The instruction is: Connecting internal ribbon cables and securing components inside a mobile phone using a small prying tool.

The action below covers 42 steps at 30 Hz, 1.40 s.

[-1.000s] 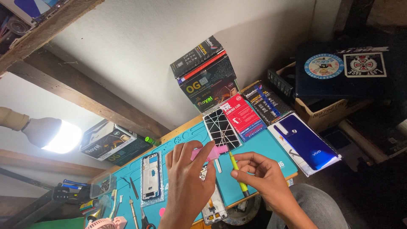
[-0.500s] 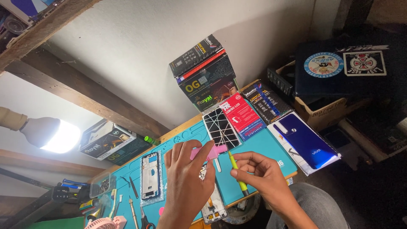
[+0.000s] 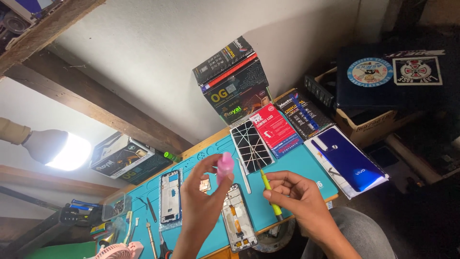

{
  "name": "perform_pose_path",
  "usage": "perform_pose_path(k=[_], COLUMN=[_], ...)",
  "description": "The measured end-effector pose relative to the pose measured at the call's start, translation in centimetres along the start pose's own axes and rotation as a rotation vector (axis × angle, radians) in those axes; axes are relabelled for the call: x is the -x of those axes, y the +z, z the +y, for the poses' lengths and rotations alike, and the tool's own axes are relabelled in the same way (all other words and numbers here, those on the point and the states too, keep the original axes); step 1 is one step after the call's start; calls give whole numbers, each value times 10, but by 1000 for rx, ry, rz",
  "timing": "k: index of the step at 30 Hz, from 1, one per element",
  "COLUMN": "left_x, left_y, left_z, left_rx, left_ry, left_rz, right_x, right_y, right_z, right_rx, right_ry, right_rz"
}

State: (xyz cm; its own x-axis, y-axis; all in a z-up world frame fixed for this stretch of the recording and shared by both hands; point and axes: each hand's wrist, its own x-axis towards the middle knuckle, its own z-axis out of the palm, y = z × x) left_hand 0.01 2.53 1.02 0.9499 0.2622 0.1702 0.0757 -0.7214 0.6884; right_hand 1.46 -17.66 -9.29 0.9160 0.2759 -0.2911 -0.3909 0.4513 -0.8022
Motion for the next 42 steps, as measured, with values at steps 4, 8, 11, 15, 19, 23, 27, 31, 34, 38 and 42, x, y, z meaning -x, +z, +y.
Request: perform_pose_path(k=[4, 8, 11, 15, 19, 23, 27, 31, 34, 38, 42], left_x=[-15, -25, -26, -23, -15, 0, 15, 17, 14, 10, 6], left_y=[3, 15, 30, 33, 28, 14, 0, -14, -16, -25, -31], left_z=[-34, -67, -94, -95, -99, -54, -9, 17, 10, 11, 16], left_rx=[206, 237, 173, 190, 171, 170, 259, 131, 9, -133, -216], left_ry=[-250, -332, -302, -297, -285, -311, -58, 215, 321, 378, 427], left_rz=[108, 129, 113, 85, 114, 253, 153, -109, -250, -451, -436], right_x=[1, 3, -1, -3, -4, -2, -1, 1, 2, 7, 6], right_y=[4, 10, 7, 5, 5, 7, 12, 10, 12, 12, 13], right_z=[-2, -6, 2, 3, 11, 9, 2, 3, 2, 3, -7], right_rx=[84, 86, 95, 138, 130, 124, 245, 352, 408, 449, 435], right_ry=[20, 60, 37, 33, -4, -25, 5, -156, -190, -267, -166], right_rz=[41, 74, 64, 72, 68, 51, 52, -52, -54, -95, -86])
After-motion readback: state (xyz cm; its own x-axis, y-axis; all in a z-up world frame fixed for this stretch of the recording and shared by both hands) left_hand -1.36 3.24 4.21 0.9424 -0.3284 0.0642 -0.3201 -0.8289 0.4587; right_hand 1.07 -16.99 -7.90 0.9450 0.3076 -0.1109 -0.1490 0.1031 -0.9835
